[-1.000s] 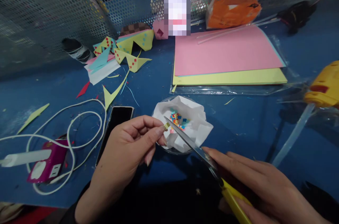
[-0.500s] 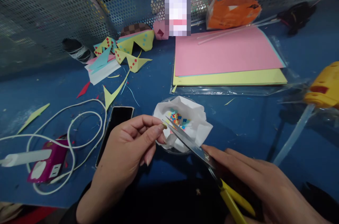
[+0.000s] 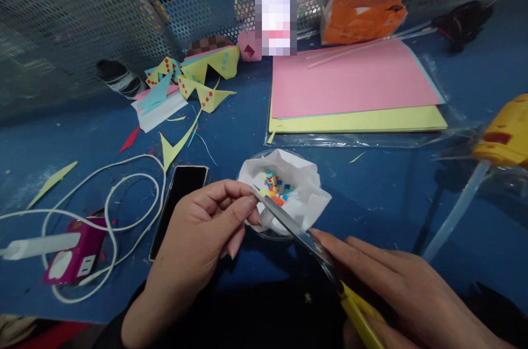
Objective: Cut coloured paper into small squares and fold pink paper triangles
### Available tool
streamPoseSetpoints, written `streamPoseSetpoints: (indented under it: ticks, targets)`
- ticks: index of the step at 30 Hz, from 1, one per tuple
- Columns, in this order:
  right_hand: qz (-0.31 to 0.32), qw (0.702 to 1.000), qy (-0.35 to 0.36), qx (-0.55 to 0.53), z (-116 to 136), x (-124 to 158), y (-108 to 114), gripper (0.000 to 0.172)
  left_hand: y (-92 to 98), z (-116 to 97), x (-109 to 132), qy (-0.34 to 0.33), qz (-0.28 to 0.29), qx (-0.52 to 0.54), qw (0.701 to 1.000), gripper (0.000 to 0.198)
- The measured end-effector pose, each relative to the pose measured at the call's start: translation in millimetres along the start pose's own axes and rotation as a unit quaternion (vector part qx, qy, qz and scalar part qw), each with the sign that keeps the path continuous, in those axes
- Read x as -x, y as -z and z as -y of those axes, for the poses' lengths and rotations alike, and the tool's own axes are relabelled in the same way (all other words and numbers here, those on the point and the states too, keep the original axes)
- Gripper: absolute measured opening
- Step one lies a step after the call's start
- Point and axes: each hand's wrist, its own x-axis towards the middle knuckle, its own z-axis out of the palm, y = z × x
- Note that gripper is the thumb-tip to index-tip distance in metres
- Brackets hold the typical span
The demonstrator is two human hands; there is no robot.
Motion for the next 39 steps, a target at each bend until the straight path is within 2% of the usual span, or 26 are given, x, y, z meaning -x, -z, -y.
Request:
streamPoseSetpoints:
  ticks: [13,19,25,30,34,39]
  targets:
    - [-0.017,1.0,0.009,-0.005,2,3,1,0.067,1.2,0,0,0.001,0.006,-0.005,1.0,0.011]
    - [-0.006,0.999,0.009,-0.031,3,-4,4,0.067,5.5,0,-1,-0.001,0.006,-0.036,0.999,0.019]
    - [0.01,0.999,-0.016,-0.03,7,-4,10,0.061,7.2,1,0,0.005,0.009,-0.066,0.998,0.02]
    - [0.003,0.999,-0.004,-0.037,3,-1,7,0.061,6.5,0,0,-0.003,-0.002,-0.062,0.998,0.019]
    - [-0.024,1.0,0.013,0.015,-4,9,2,0.065,5.7,1,0,-0.009,-0.01,-0.059,0.998,0.018]
    - [-0.036,0.994,0.034,0.1,-11,25,-4,0.08,6.2,2,-1,-0.001,-0.021,-0.018,1.0,0.016]
